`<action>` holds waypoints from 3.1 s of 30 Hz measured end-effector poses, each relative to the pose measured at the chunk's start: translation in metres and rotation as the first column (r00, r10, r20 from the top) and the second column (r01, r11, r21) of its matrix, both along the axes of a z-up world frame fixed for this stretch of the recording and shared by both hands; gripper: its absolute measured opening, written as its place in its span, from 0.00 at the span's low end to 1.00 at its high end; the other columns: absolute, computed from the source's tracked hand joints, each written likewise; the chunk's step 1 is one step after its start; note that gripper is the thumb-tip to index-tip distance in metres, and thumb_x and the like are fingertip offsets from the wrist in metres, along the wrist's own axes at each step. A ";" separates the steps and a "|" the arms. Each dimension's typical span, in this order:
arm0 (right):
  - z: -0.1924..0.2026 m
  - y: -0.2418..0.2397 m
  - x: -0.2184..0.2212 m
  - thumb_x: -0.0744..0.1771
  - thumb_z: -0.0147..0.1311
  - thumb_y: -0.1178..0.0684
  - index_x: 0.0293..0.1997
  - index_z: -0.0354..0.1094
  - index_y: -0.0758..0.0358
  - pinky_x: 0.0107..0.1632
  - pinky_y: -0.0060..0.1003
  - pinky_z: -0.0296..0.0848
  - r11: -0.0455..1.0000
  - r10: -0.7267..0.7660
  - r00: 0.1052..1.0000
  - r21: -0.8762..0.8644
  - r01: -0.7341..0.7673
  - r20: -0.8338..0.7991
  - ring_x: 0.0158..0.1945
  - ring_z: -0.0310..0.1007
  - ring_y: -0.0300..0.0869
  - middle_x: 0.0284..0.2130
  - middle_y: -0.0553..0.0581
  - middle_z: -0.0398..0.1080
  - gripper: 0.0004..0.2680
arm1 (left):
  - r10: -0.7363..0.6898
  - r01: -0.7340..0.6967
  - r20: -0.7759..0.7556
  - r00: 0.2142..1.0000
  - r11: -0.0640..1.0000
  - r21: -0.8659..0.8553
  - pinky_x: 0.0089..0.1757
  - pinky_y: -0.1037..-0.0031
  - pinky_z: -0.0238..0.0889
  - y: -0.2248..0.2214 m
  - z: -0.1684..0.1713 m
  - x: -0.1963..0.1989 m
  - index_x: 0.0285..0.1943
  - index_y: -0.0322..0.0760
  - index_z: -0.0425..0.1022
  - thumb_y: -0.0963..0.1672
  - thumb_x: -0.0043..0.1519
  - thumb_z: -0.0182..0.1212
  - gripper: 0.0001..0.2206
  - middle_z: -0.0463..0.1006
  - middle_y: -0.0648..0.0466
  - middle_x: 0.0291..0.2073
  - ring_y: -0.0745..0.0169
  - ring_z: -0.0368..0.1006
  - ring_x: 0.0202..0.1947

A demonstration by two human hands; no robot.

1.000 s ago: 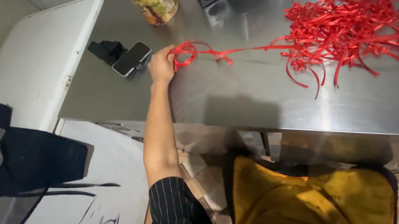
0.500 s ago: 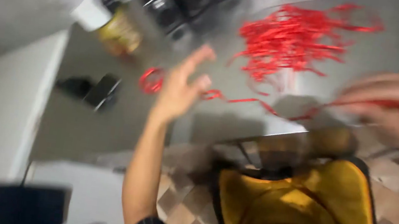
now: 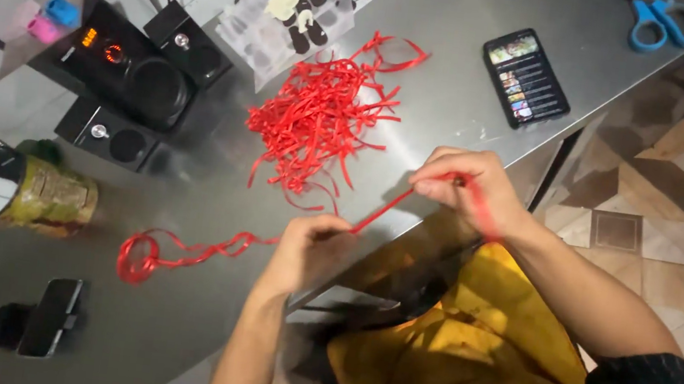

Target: The recorder is tying numerous small red ribbons and occasionally trimming them with scissors on a stainless steel work surface.

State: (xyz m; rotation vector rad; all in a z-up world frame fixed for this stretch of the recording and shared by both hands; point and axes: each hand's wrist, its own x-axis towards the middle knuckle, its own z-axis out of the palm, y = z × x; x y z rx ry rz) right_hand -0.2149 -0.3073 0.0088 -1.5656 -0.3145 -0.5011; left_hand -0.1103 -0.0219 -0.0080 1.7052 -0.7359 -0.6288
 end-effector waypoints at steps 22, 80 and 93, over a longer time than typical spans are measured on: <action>0.010 0.092 0.237 0.66 0.61 0.53 0.56 0.67 0.59 0.40 0.44 0.79 0.747 0.378 0.924 -0.610 -0.266 0.060 0.40 0.81 0.52 0.38 0.58 0.78 0.13 | 0.494 -0.460 0.266 0.828 0.869 -0.181 0.32 0.83 0.61 0.068 -0.012 0.151 0.42 0.28 0.80 0.41 0.65 0.62 0.06 0.75 0.64 0.28 0.80 0.66 0.29; 0.003 0.068 0.213 0.68 0.60 0.60 0.49 0.77 0.63 0.39 0.29 0.74 0.923 0.004 1.000 -0.384 0.000 0.008 0.36 0.74 0.33 0.35 0.53 0.78 0.06 | 0.383 -0.352 0.205 0.901 0.920 -0.173 0.42 0.76 0.70 0.015 0.009 0.122 0.49 0.28 0.84 0.41 0.64 0.65 0.09 0.85 0.51 0.38 0.69 0.76 0.38; 0.035 0.055 0.197 0.70 0.68 0.64 0.46 0.72 0.69 0.43 0.42 0.76 0.604 0.057 0.663 -0.555 0.573 0.746 0.41 0.77 0.51 0.40 0.62 0.75 0.06 | 0.147 -0.104 0.052 0.988 0.866 -0.490 0.45 0.72 0.71 0.025 -0.030 0.151 0.55 0.24 0.80 0.42 0.72 0.62 0.11 0.82 0.48 0.35 0.66 0.77 0.37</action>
